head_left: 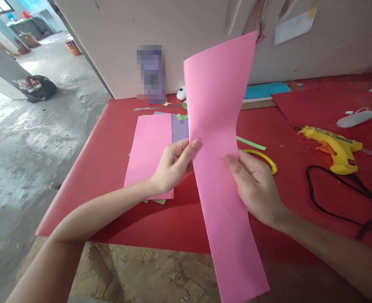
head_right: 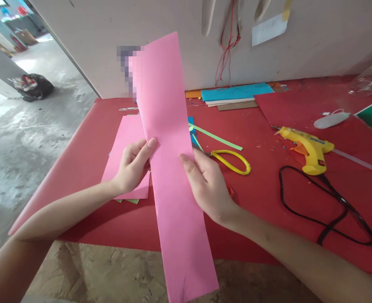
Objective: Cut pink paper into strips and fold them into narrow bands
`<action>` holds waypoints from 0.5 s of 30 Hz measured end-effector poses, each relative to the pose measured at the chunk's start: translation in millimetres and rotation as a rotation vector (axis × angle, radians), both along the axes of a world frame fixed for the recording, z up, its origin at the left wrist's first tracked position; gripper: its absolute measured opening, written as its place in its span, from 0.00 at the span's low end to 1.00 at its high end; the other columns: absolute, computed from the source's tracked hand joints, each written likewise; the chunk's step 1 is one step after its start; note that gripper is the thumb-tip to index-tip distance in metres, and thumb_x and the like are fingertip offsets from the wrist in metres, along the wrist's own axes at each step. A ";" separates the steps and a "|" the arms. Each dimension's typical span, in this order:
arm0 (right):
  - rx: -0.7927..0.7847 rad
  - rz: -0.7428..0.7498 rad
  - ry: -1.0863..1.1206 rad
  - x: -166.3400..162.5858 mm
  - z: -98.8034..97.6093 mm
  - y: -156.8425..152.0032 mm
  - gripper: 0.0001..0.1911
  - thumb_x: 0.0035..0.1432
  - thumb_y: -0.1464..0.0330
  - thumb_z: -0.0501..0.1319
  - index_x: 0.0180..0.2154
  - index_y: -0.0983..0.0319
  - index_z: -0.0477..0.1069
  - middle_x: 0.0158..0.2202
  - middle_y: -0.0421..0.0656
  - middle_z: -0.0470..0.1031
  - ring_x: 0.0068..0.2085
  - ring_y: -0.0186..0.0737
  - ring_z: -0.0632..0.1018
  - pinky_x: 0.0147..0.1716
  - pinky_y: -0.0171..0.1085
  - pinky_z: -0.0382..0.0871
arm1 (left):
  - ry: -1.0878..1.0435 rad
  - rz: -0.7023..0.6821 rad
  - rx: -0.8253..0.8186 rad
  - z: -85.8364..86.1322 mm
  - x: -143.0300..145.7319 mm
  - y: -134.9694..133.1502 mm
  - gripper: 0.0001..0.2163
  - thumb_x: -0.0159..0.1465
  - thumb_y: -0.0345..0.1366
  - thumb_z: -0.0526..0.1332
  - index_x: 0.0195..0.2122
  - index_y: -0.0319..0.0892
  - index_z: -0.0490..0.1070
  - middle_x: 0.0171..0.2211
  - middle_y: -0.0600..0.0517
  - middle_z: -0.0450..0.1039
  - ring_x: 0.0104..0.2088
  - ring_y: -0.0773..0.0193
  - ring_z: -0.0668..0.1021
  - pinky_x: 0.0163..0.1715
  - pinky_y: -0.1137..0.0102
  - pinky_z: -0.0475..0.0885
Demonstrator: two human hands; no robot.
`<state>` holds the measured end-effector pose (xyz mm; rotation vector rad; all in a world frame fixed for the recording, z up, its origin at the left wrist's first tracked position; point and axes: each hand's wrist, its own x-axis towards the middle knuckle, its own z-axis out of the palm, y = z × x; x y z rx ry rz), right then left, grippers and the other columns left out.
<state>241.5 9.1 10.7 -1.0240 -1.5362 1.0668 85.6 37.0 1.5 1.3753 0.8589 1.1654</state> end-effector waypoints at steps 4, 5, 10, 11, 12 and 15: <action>-0.091 0.057 0.060 1.3 4.4 0.9 0.12 0.62 0.62 0.54 0.27 0.58 0.64 0.23 0.37 0.64 0.23 0.31 0.66 0.24 0.32 0.65 | 0.008 -0.016 -0.022 -2.7 -2.9 1.8 0.24 0.60 0.56 0.58 0.20 0.43 0.53 0.18 0.60 0.49 0.18 0.74 0.59 0.17 0.75 0.60; -0.125 0.075 0.085 2.2 5.7 1.3 0.11 0.61 0.61 0.55 0.29 0.58 0.65 0.24 0.37 0.66 0.23 0.31 0.67 0.24 0.32 0.66 | 0.017 -0.034 -0.016 -2.5 -3.4 1.9 0.24 0.60 0.55 0.57 0.20 0.43 0.53 0.18 0.60 0.49 0.18 0.74 0.59 0.17 0.75 0.60; -0.124 0.075 0.130 7.5 13.7 2.2 0.13 0.61 0.58 0.55 0.29 0.58 0.65 0.24 0.37 0.66 0.24 0.32 0.69 0.22 0.33 0.66 | 0.161 -0.209 0.018 2.0 -2.9 -1.7 0.23 0.62 0.56 0.53 0.20 0.43 0.53 0.17 0.59 0.51 0.18 0.73 0.58 0.18 0.75 0.58; -0.097 0.055 0.099 8.2 15.3 1.9 0.14 0.61 0.58 0.55 0.27 0.58 0.64 0.23 0.37 0.65 0.23 0.32 0.68 0.21 0.33 0.65 | 0.173 -0.234 0.018 2.9 -2.6 -2.4 0.24 0.62 0.56 0.53 0.20 0.43 0.53 0.17 0.60 0.50 0.18 0.73 0.57 0.17 0.74 0.57; -0.070 0.036 0.060 8.7 16.7 1.5 0.15 0.61 0.58 0.55 0.25 0.58 0.62 0.22 0.37 0.63 0.22 0.31 0.66 0.20 0.33 0.63 | 0.177 -0.250 0.017 3.6 -2.4 -2.8 0.24 0.62 0.57 0.53 0.20 0.43 0.52 0.17 0.60 0.49 0.18 0.73 0.56 0.17 0.74 0.57; 0.014 0.000 -0.029 9.3 19.3 0.2 0.19 0.63 0.59 0.53 0.22 0.58 0.55 0.19 0.36 0.56 0.20 0.30 0.59 0.17 0.33 0.57 | 0.179 -0.275 0.022 4.6 -3.1 -1.9 0.24 0.62 0.56 0.53 0.19 0.43 0.51 0.18 0.60 0.47 0.18 0.73 0.54 0.17 0.74 0.55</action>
